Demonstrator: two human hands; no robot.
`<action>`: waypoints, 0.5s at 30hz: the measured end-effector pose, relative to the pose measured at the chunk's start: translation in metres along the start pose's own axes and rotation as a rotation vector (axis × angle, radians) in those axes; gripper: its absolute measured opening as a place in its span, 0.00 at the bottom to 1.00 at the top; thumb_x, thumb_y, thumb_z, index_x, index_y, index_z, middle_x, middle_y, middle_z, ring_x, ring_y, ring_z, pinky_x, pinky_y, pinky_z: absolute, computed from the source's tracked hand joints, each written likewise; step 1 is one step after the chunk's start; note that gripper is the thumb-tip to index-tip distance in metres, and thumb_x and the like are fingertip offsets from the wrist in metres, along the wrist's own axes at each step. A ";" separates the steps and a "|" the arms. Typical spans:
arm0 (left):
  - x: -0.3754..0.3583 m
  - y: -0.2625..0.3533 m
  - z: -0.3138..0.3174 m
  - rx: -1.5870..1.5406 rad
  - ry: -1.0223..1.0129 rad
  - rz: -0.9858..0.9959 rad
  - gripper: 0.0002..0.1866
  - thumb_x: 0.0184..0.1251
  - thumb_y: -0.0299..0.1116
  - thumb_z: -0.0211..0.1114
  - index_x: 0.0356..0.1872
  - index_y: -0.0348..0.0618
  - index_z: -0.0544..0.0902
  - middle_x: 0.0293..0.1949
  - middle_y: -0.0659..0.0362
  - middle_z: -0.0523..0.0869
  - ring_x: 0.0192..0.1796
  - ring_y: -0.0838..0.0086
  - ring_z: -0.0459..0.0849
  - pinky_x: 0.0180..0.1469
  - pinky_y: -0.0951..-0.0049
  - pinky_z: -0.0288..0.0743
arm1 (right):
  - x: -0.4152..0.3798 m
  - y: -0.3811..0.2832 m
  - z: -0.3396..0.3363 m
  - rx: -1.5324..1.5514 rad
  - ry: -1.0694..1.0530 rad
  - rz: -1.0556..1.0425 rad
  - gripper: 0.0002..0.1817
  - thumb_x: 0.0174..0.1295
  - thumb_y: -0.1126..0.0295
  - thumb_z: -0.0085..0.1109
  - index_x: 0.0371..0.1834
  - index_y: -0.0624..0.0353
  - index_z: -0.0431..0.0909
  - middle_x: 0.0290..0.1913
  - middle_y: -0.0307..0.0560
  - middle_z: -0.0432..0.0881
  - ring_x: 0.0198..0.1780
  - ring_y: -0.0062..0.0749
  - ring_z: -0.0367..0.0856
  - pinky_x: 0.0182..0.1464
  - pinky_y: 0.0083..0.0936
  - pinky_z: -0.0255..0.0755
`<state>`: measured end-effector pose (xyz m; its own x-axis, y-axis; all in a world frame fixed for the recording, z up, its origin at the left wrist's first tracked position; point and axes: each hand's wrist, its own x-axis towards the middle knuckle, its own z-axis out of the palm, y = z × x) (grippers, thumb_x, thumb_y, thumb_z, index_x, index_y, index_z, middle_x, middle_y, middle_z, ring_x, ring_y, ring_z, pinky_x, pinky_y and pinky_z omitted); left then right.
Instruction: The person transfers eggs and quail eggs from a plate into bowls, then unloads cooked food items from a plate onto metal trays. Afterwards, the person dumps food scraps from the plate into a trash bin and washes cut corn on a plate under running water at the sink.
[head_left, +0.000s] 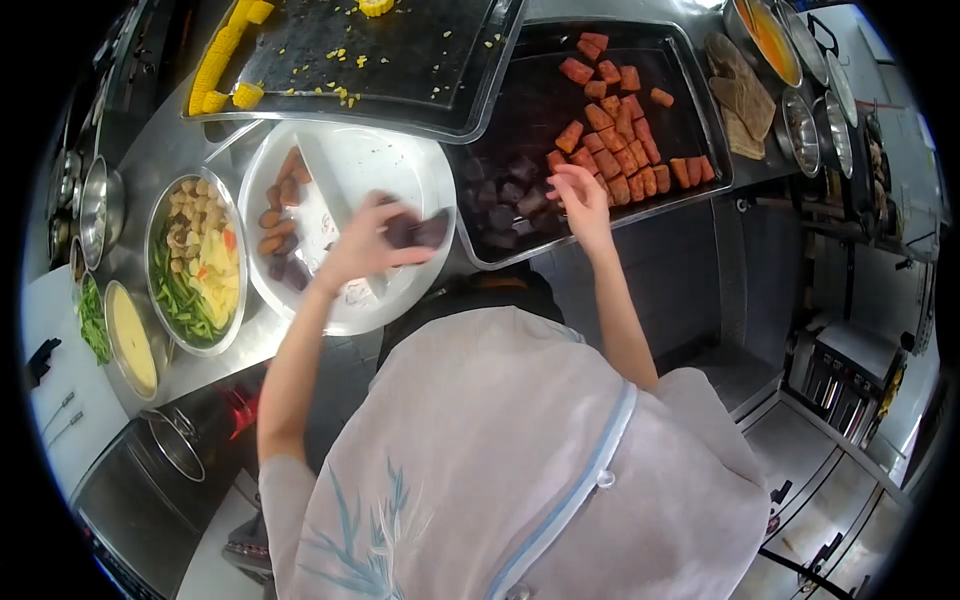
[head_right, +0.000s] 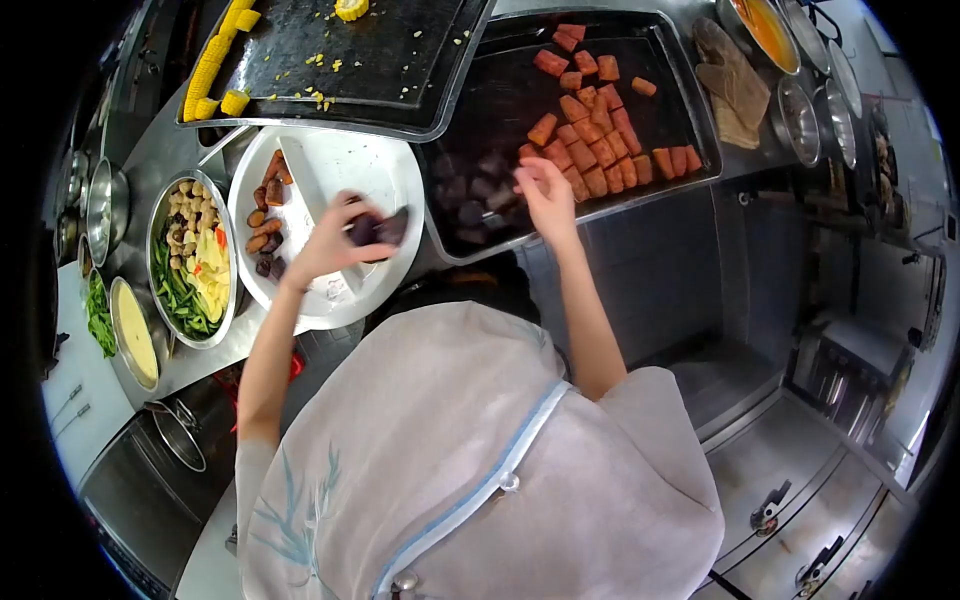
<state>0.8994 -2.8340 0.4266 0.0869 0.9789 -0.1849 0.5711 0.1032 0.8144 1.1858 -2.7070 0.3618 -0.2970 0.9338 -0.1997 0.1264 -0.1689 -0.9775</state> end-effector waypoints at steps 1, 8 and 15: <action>0.020 0.014 0.018 -0.040 0.025 0.027 0.22 0.37 0.41 0.76 0.34 0.41 0.80 0.40 0.52 0.73 0.48 0.63 0.72 0.51 0.69 0.67 | 0.002 -0.006 0.005 0.048 -0.022 0.008 0.13 0.60 0.73 0.53 0.48 0.65 0.71 0.38 0.45 0.79 0.37 0.23 0.78 0.42 0.17 0.71; 0.096 0.026 0.087 -0.170 0.307 0.095 0.38 0.37 0.43 0.77 0.53 0.38 0.73 0.43 0.45 0.78 0.42 0.60 0.78 0.48 0.70 0.72 | 0.014 0.000 0.027 -0.186 0.036 -0.040 0.28 0.66 0.56 0.44 0.62 0.65 0.61 0.58 0.53 0.69 0.59 0.36 0.67 0.61 0.24 0.57; -0.040 -0.048 0.001 -0.094 0.550 -0.433 0.22 0.51 0.37 0.69 0.45 0.35 0.76 0.46 0.51 0.80 0.43 0.66 0.81 0.41 0.70 0.75 | 0.010 -0.018 0.035 -0.330 0.074 -0.067 0.28 0.59 0.67 0.54 0.61 0.68 0.59 0.57 0.60 0.68 0.59 0.37 0.68 0.59 0.27 0.60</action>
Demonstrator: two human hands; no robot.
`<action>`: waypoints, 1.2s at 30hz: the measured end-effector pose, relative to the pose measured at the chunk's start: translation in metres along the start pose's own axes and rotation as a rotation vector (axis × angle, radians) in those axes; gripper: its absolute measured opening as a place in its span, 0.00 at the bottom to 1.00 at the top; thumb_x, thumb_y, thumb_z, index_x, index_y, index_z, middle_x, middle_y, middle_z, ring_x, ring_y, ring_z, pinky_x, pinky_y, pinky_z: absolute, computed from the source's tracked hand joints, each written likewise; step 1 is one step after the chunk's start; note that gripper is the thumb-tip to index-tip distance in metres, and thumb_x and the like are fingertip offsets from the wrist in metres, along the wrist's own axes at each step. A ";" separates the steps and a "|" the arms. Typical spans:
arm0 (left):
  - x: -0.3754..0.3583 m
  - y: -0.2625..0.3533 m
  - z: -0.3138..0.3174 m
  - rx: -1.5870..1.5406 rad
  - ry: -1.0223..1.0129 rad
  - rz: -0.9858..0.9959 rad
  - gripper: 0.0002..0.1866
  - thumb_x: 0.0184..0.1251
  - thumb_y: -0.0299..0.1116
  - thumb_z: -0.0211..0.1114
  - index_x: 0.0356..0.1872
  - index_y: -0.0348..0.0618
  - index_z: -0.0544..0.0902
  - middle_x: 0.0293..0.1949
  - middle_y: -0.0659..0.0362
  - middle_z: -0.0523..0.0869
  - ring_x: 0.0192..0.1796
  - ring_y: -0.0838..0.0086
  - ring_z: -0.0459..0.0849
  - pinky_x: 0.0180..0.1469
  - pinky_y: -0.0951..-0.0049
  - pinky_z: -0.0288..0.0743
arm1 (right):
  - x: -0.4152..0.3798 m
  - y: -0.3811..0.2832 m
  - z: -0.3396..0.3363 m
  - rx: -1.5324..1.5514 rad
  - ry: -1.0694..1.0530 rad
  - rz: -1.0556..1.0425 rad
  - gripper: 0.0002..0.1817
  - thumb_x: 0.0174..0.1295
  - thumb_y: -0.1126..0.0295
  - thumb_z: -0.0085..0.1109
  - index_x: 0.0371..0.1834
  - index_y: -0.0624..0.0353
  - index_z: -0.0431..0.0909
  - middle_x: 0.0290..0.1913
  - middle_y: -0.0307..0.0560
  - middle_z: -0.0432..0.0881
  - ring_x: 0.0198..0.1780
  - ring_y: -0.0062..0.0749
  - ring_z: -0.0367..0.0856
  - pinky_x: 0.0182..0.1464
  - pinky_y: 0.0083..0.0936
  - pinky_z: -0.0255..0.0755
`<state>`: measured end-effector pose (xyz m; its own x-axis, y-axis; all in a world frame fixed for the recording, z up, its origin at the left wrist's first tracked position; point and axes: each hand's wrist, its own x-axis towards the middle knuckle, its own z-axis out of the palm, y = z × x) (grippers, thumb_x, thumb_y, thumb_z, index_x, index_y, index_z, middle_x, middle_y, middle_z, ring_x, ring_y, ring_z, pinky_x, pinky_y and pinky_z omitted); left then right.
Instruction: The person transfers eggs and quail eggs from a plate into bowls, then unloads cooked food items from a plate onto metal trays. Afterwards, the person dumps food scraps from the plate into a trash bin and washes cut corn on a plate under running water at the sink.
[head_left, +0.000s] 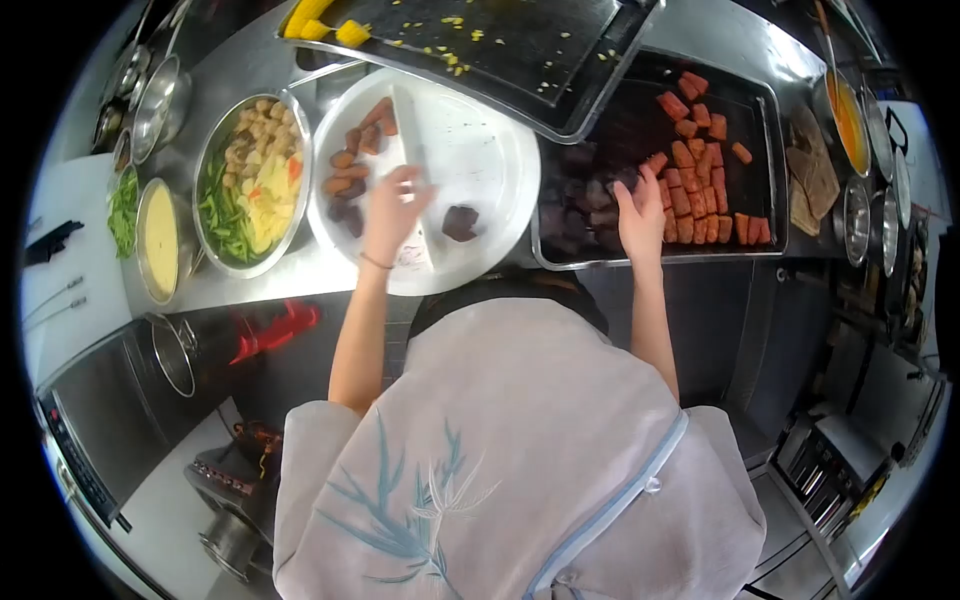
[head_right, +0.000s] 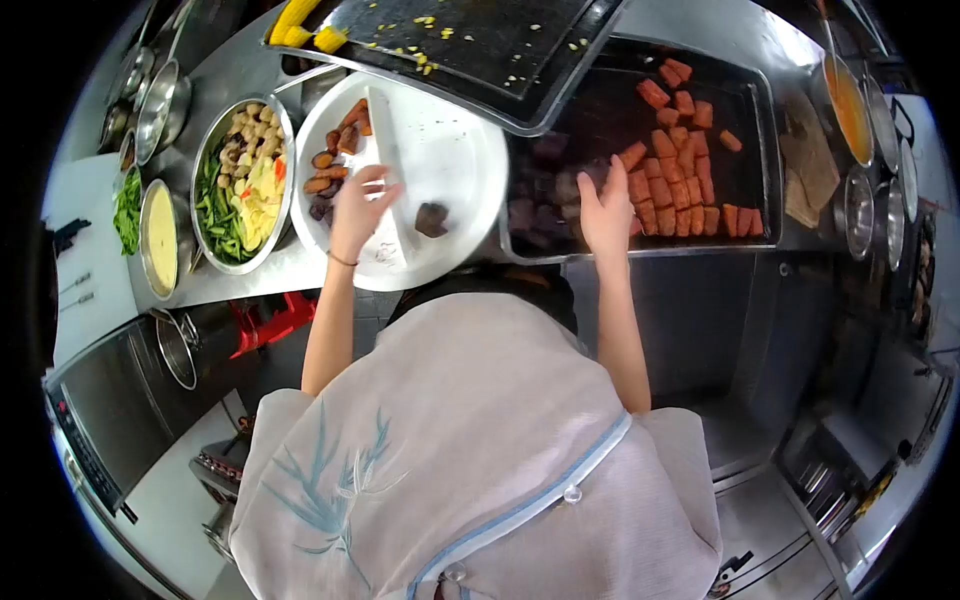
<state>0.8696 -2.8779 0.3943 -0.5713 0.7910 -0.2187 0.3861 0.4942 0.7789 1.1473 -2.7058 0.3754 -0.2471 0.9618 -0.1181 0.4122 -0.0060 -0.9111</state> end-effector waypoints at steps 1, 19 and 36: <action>-0.003 -0.056 -0.011 0.376 0.296 0.212 0.23 0.49 0.36 0.69 0.44 0.35 0.76 0.43 0.49 0.79 0.42 0.62 0.79 0.44 0.67 0.73 | -0.003 -0.006 0.001 -0.068 0.019 -0.011 0.27 0.59 0.71 0.55 0.60 0.68 0.59 0.62 0.60 0.63 0.63 0.37 0.63 0.62 0.28 0.58; -0.021 -0.096 0.007 0.662 0.530 -0.143 0.35 0.51 0.36 0.64 0.60 0.34 0.60 0.50 0.51 0.71 0.57 0.61 0.67 0.56 0.55 0.56 | -0.054 -0.029 0.150 -0.642 -0.773 -0.745 0.19 0.42 0.67 0.64 0.40 0.57 0.73 0.39 0.50 0.73 0.46 0.43 0.72 0.47 0.38 0.65; -0.056 -0.092 0.015 0.891 0.476 -0.050 0.26 0.47 0.43 0.65 0.44 0.36 0.71 0.34 0.56 0.76 0.40 0.65 0.75 0.48 0.63 0.64 | -0.048 -0.077 0.276 -0.431 -0.490 -1.345 0.09 0.48 0.72 0.53 0.34 0.58 0.76 0.38 0.41 0.74 0.45 0.35 0.70 0.44 0.28 0.63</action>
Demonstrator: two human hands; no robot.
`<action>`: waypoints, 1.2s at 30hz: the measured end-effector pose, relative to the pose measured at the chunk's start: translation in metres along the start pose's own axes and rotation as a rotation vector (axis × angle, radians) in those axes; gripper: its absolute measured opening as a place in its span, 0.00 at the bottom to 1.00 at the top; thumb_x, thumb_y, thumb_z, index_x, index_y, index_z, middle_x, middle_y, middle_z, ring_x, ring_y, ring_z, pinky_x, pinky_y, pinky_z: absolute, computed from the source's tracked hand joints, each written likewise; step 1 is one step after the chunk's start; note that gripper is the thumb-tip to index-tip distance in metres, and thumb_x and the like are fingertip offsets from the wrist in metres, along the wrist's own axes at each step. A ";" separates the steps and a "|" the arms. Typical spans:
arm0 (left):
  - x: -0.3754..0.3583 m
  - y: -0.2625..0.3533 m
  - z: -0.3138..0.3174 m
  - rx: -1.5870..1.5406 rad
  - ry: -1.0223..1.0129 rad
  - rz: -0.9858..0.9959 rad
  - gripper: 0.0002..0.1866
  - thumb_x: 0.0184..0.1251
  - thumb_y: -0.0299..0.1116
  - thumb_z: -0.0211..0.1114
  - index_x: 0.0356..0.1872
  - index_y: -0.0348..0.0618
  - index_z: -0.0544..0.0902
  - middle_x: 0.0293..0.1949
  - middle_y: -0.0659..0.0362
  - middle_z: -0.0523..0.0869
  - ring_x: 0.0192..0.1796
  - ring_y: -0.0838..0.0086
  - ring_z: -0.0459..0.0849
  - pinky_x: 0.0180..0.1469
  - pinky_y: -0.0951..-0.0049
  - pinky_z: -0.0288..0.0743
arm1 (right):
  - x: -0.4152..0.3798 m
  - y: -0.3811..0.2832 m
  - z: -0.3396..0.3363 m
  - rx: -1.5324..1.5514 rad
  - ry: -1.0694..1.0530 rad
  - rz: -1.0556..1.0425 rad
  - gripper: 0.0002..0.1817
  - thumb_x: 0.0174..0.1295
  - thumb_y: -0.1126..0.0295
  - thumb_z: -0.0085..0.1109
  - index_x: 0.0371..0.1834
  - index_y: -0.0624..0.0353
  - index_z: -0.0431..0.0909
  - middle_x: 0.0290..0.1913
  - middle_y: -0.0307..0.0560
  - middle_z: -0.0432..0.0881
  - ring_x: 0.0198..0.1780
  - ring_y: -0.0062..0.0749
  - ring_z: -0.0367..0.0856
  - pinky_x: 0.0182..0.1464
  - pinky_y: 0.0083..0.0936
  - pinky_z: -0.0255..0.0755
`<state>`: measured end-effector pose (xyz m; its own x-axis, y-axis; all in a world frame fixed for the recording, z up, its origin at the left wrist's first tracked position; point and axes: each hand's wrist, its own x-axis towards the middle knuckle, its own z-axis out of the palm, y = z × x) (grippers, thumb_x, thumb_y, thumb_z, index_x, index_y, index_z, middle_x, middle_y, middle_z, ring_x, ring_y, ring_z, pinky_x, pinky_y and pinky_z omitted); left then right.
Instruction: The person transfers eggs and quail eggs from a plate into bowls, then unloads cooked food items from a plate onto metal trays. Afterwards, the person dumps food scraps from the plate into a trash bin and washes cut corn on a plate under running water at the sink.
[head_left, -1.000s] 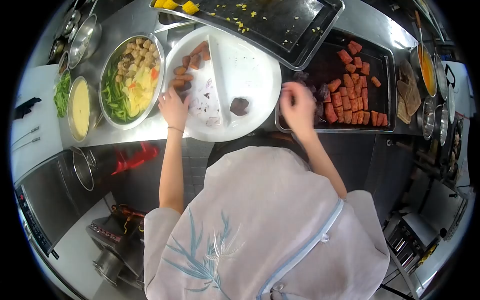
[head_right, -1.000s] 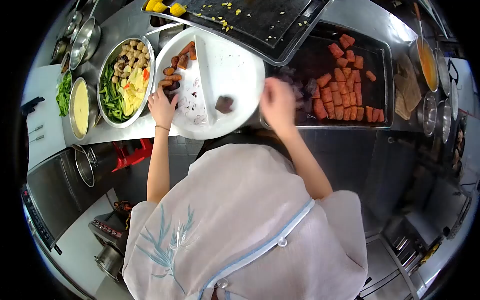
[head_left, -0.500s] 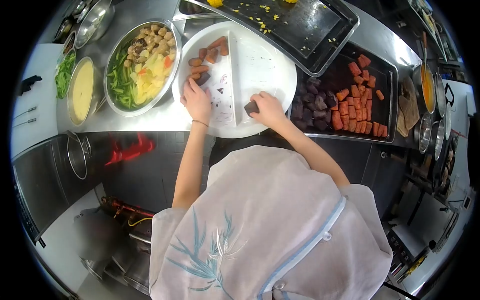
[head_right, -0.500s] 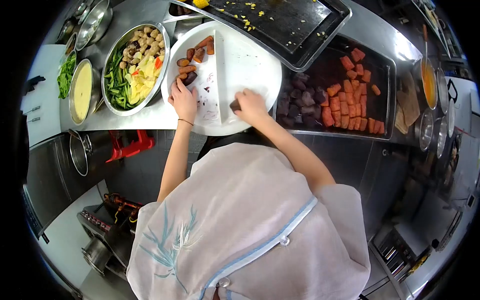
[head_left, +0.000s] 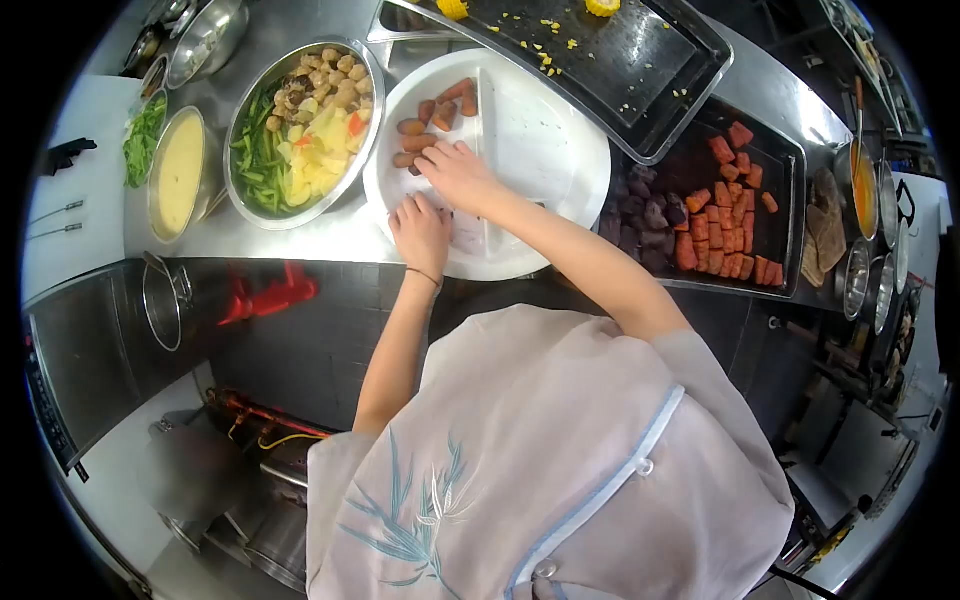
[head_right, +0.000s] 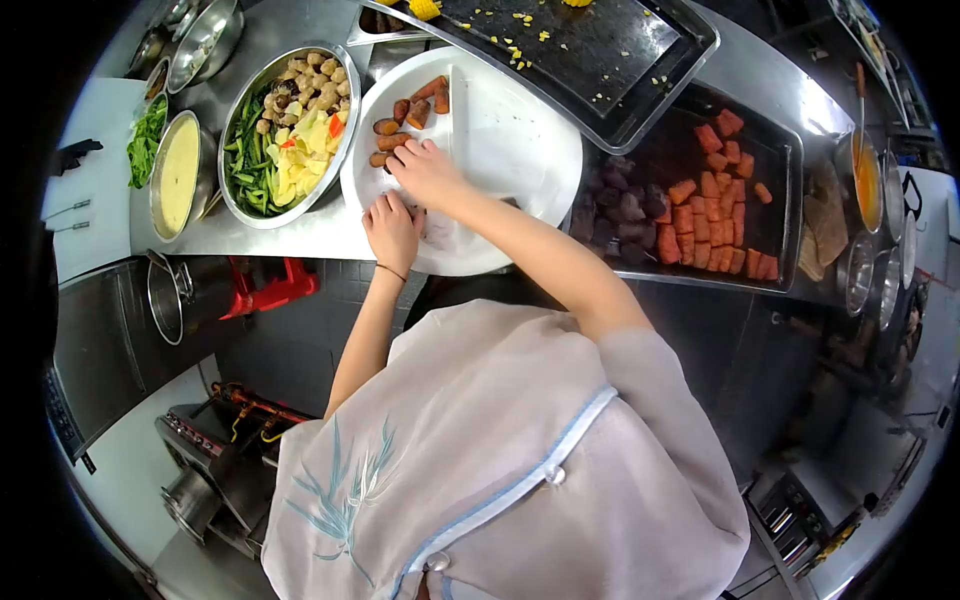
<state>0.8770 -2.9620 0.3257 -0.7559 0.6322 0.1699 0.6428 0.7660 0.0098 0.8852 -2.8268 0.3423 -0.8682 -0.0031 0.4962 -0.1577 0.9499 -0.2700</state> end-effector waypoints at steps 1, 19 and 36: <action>-0.001 0.001 -0.003 0.000 -0.070 0.016 0.23 0.45 0.44 0.66 0.38 0.38 0.73 0.33 0.57 0.75 0.39 0.65 0.74 0.47 0.63 0.64 | 0.004 0.000 0.008 -0.085 -0.033 0.019 0.08 0.47 0.71 0.53 0.32 0.57 0.76 0.37 0.41 0.73 0.45 0.32 0.70 0.44 0.27 0.63; 0.024 -0.035 -0.021 -0.615 -0.624 0.458 0.20 0.44 0.43 0.71 0.37 0.44 0.77 0.35 0.53 0.72 0.37 0.59 0.76 0.40 0.65 0.70 | -0.086 0.012 -0.097 0.574 0.175 0.698 0.20 0.53 0.70 0.58 0.50 0.60 0.70 0.41 0.54 0.78 0.42 0.38 0.78 0.44 0.27 0.71; 0.043 0.189 -0.036 -1.430 -0.705 0.344 0.28 0.50 0.25 0.68 0.53 0.32 0.67 0.46 0.48 0.76 0.45 0.69 0.79 0.46 0.75 0.73 | -0.197 0.069 -0.157 0.129 0.689 1.176 0.13 0.53 0.69 0.60 0.39 0.63 0.77 0.36 0.55 0.80 0.40 0.42 0.78 0.45 0.28 0.69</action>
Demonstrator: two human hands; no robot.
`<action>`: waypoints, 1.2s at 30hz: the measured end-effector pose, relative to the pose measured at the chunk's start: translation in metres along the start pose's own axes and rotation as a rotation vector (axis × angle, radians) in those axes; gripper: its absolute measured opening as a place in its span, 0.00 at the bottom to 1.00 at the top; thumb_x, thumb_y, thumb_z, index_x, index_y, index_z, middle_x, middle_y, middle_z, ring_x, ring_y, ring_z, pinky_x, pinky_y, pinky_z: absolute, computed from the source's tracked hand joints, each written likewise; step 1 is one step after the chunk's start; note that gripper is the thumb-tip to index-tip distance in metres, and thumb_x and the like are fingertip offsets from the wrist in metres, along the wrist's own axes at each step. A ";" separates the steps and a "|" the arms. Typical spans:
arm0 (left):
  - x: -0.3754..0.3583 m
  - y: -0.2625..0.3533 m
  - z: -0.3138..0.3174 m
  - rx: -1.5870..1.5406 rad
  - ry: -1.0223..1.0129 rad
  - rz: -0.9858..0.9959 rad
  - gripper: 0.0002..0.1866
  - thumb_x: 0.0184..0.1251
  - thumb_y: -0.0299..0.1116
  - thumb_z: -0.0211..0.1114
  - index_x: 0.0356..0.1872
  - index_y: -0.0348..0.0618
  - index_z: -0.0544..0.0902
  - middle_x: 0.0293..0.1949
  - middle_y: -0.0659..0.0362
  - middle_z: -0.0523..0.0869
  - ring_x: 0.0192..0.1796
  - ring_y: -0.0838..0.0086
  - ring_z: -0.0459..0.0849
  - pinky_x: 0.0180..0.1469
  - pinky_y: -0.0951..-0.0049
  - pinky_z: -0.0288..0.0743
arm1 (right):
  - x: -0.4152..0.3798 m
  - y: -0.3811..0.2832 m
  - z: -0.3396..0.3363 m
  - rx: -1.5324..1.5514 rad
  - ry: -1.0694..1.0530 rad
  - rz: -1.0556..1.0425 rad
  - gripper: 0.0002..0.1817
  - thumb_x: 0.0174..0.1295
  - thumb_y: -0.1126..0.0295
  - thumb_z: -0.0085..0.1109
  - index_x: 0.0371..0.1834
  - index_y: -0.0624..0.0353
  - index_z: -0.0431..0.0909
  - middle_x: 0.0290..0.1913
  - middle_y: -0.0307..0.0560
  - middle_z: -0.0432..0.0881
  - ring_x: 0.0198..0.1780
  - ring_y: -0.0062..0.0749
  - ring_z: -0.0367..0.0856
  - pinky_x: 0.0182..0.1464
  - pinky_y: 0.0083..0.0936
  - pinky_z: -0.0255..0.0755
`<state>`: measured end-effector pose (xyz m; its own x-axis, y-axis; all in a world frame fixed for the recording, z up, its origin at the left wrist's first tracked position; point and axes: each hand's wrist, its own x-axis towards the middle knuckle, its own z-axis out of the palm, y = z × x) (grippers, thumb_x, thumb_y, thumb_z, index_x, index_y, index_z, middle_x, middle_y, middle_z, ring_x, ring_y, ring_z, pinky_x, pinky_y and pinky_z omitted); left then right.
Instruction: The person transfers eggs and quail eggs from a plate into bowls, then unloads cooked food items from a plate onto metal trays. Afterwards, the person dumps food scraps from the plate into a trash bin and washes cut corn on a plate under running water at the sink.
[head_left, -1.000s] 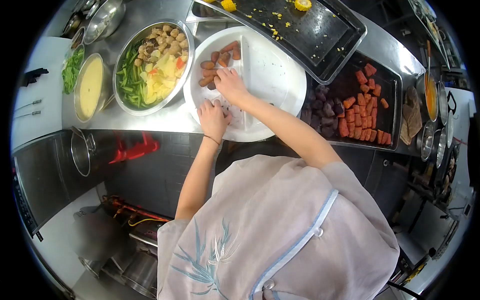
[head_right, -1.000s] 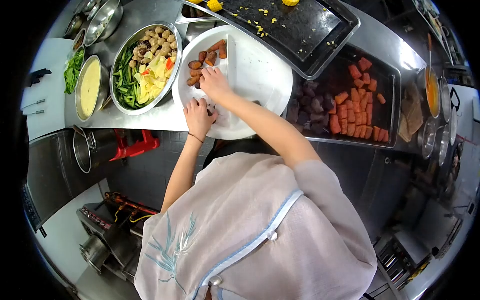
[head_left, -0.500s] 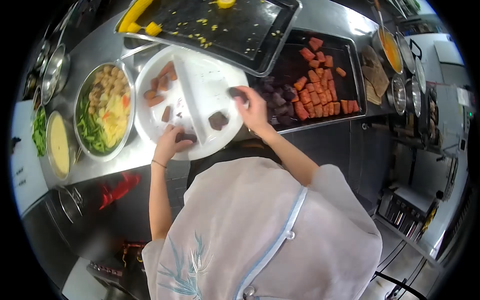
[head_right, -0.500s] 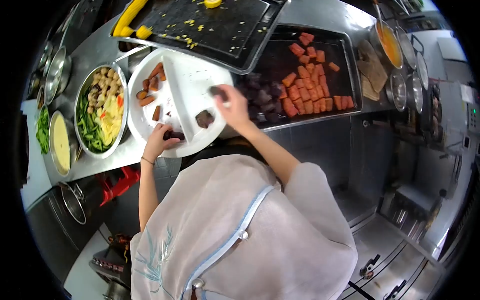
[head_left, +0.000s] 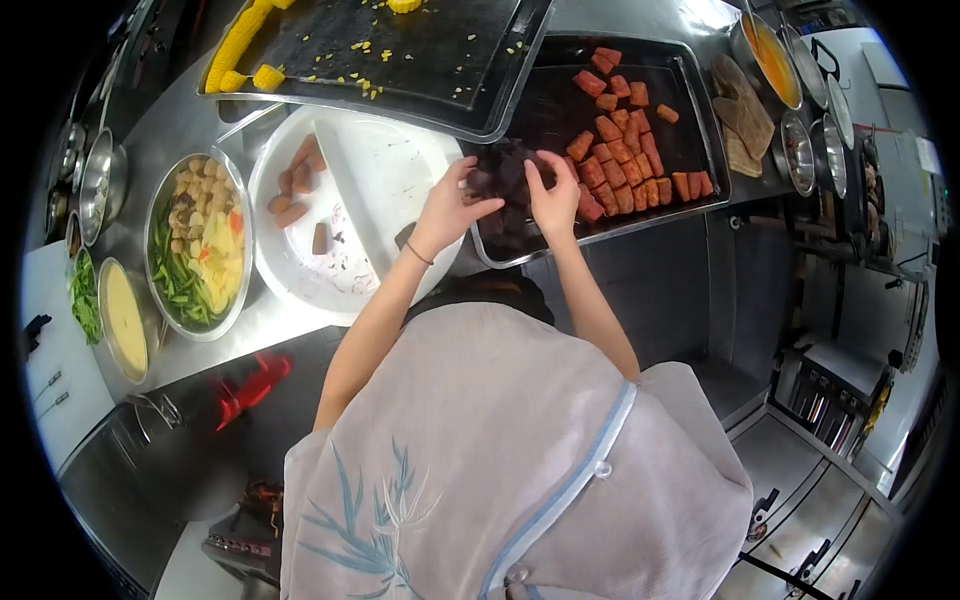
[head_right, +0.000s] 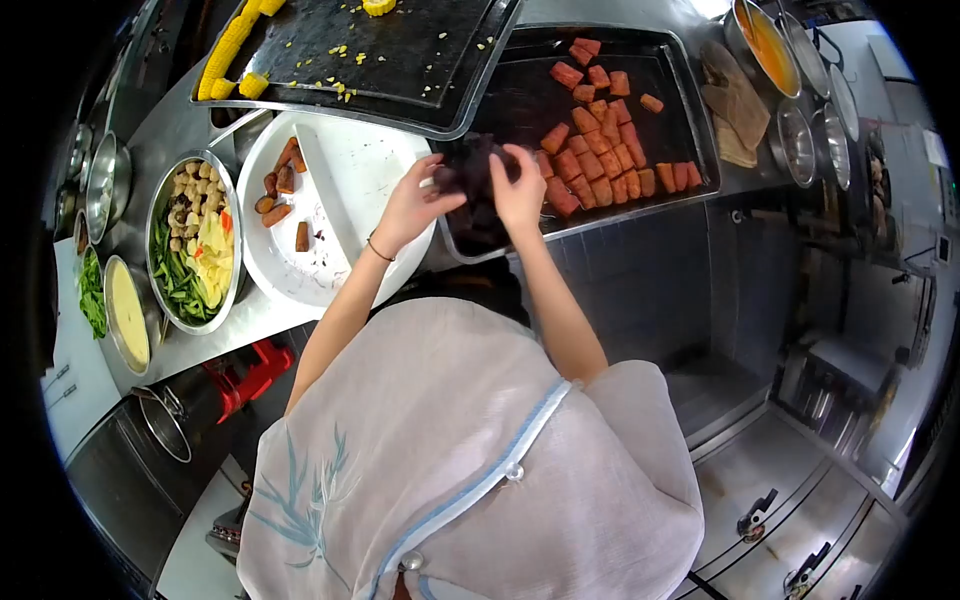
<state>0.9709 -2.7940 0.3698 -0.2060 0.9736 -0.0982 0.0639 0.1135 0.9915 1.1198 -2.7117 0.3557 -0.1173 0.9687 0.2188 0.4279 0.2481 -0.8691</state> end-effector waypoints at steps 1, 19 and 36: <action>0.000 -0.002 0.004 -0.137 0.008 -0.076 0.32 0.51 0.23 0.66 0.58 0.31 0.62 0.51 0.43 0.74 0.48 0.65 0.79 0.48 0.73 0.74 | 0.001 0.004 0.001 -0.002 0.001 0.001 0.13 0.53 0.69 0.60 0.39 0.63 0.77 0.36 0.55 0.80 0.40 0.42 0.78 0.45 0.28 0.69; -0.097 -0.033 -0.195 1.118 0.731 -0.015 0.16 0.47 0.23 0.64 0.41 0.43 0.78 0.32 0.54 0.76 0.37 0.62 0.76 0.42 0.66 0.71 | -0.052 -0.072 0.062 0.112 -0.486 -0.294 0.07 0.48 0.82 0.52 0.30 0.63 0.74 0.34 0.50 0.75 0.38 0.40 0.75 0.40 0.28 0.69; -0.110 -0.011 -0.178 -0.410 0.406 -0.156 0.15 0.68 0.32 0.53 0.51 0.34 0.74 0.42 0.63 0.80 0.45 0.82 0.75 0.48 0.82 0.68 | -0.079 -0.127 0.133 0.516 -0.856 0.051 0.16 0.60 0.70 0.53 0.51 0.62 0.70 0.43 0.48 0.79 0.43 0.29 0.78 0.42 0.23 0.71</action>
<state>0.8191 -2.9377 0.3844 -0.5448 0.7886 -0.2852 -0.3631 0.0848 0.9279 0.9549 -2.8209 0.3898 -0.8024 0.5954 -0.0410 0.0332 -0.0241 -0.9992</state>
